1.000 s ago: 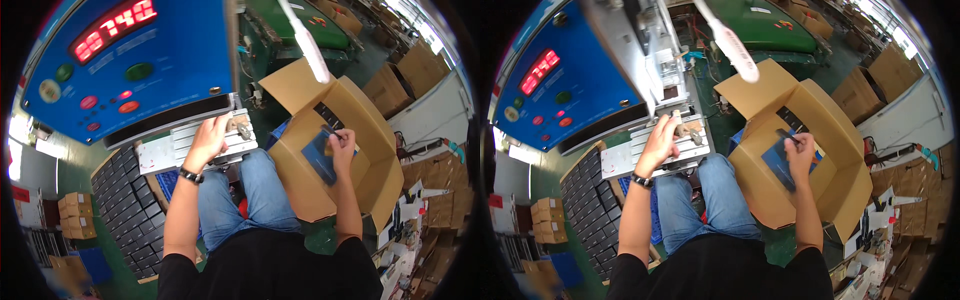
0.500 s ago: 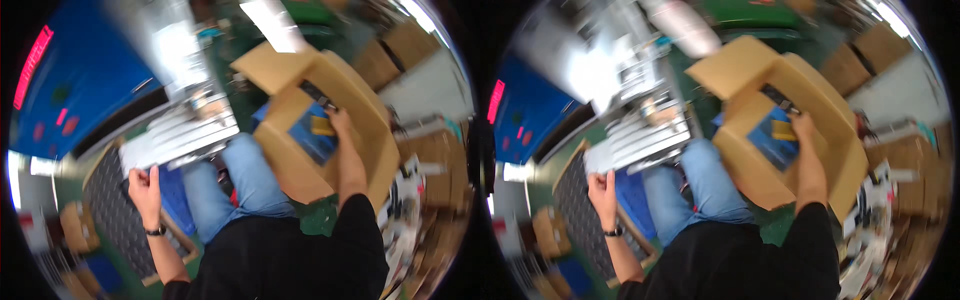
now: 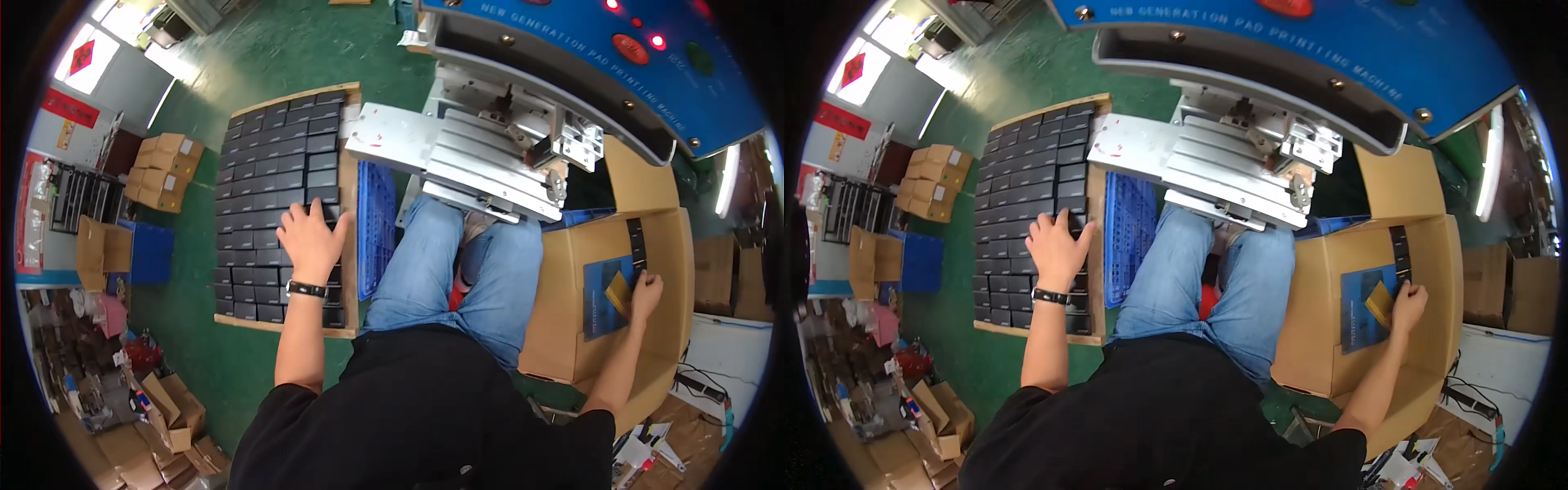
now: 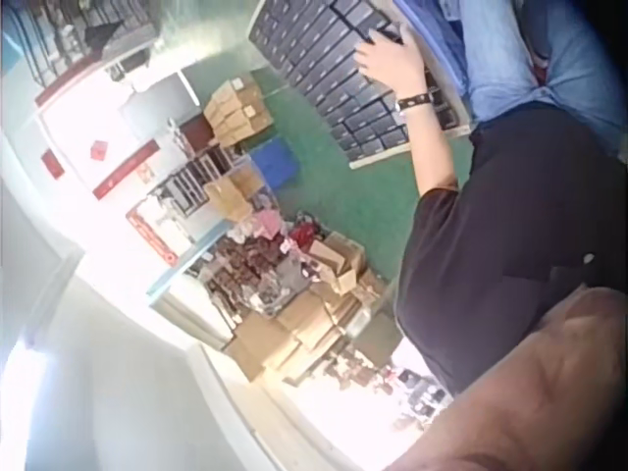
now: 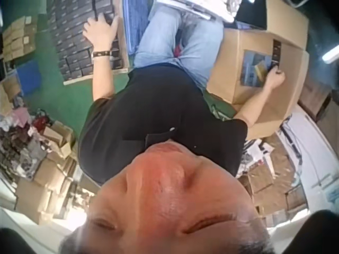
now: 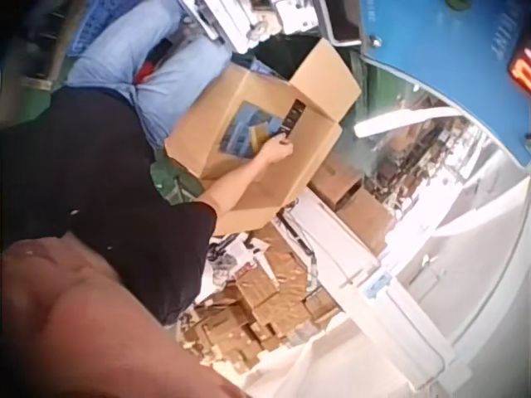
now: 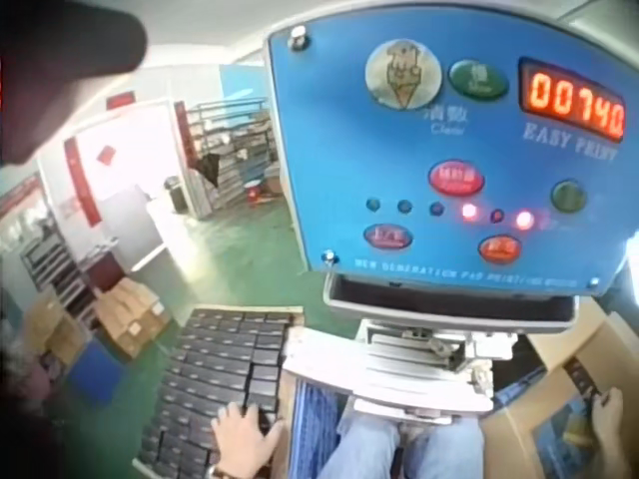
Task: Operate a pad printing machine to apply prints to small plastic components.
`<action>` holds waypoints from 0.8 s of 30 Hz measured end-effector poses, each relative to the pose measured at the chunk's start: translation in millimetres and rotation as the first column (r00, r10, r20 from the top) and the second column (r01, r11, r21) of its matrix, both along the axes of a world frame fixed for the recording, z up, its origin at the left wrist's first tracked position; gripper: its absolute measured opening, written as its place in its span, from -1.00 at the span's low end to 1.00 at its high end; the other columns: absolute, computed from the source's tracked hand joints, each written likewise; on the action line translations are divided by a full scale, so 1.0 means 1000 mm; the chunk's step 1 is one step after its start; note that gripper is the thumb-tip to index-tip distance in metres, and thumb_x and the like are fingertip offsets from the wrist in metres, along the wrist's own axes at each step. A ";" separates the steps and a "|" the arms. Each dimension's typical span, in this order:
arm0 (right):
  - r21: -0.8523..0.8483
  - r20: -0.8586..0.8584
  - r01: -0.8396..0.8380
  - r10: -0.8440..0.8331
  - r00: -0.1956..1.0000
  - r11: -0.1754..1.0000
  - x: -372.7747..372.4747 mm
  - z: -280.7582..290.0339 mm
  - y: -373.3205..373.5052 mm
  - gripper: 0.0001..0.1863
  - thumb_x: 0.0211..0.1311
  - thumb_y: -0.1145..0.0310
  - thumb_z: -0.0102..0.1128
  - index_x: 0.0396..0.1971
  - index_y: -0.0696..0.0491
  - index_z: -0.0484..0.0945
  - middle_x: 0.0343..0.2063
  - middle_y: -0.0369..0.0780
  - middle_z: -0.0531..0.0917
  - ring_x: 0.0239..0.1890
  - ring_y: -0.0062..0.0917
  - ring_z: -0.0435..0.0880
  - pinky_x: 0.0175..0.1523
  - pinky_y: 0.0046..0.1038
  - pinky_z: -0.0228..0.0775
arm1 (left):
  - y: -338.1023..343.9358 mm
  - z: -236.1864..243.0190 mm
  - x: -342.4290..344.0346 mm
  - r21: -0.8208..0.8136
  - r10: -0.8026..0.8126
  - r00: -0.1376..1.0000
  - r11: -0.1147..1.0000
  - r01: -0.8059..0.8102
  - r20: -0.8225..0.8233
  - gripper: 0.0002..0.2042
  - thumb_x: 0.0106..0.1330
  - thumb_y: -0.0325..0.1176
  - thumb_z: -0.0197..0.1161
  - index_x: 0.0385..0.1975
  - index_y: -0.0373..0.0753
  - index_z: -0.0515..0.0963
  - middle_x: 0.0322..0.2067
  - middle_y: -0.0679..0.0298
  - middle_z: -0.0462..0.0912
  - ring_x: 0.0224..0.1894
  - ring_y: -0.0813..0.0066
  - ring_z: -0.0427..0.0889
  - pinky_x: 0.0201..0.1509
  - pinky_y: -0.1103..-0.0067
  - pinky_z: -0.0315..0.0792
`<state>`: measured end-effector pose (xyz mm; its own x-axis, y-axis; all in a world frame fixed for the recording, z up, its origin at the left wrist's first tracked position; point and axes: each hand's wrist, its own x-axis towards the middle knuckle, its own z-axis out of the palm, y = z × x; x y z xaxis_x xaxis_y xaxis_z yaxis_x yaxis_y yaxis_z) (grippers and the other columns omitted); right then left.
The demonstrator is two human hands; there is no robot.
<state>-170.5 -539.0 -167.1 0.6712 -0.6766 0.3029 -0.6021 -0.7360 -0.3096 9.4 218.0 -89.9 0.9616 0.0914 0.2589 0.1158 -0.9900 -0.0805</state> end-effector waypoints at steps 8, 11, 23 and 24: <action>0.293 0.420 -0.425 0.284 0.862 0.856 0.100 0.116 0.174 -0.86 0.40 0.39 0.36 -0.15 0.13 0.67 -0.35 -0.28 0.65 -0.35 -0.57 0.54 -0.18 -0.52 0.46 | 0.009 -0.017 -0.007 -0.125 -0.059 0.997 0.991 0.052 -0.051 -0.40 0.29 0.02 0.39 0.23 -0.24 0.62 -0.04 -0.01 0.59 -0.09 -0.04 0.59 0.00 0.22 0.51; 0.478 0.501 -0.626 0.394 0.770 0.617 0.135 0.150 0.232 -0.77 0.32 0.44 0.43 -0.06 0.15 0.70 -0.32 -0.32 0.65 -0.38 -0.66 0.51 -0.22 -0.59 0.42 | 0.006 -0.008 -0.001 -0.213 -0.099 0.994 0.971 0.109 0.055 -0.40 0.30 -0.05 0.42 0.27 -0.26 0.57 -0.03 -0.01 0.59 -0.09 0.01 0.61 0.01 0.26 0.53; 0.505 0.635 -0.826 0.541 0.551 0.249 0.231 0.179 0.323 -0.46 0.10 0.37 0.61 0.09 0.18 0.65 -0.09 -0.19 0.65 -0.09 -0.52 0.63 -0.03 -0.53 0.47 | -0.136 0.071 0.063 -0.903 -0.439 0.863 0.215 0.372 0.251 -0.65 0.47 -0.30 0.40 0.09 -0.36 0.53 -0.13 0.12 0.57 -0.23 0.37 0.55 -0.09 0.43 0.55; 0.504 0.636 -0.827 0.539 0.551 0.250 0.226 0.180 0.325 -0.46 0.10 0.37 0.61 0.09 0.18 0.65 -0.09 -0.19 0.65 -0.09 -0.52 0.63 -0.03 -0.53 0.47 | -0.153 0.074 0.073 -0.867 -0.520 0.809 0.232 0.441 0.272 -0.71 0.50 -0.29 0.36 0.00 -0.36 0.53 -0.17 0.14 0.57 -0.26 0.35 0.54 -0.13 0.43 0.52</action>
<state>55.4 -214.5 13.2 0.9635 -0.0506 0.2629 0.2415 -0.2598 -0.9350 82.7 64.7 -16.4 0.9190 -0.2665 0.2906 -0.3741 -0.3564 0.8562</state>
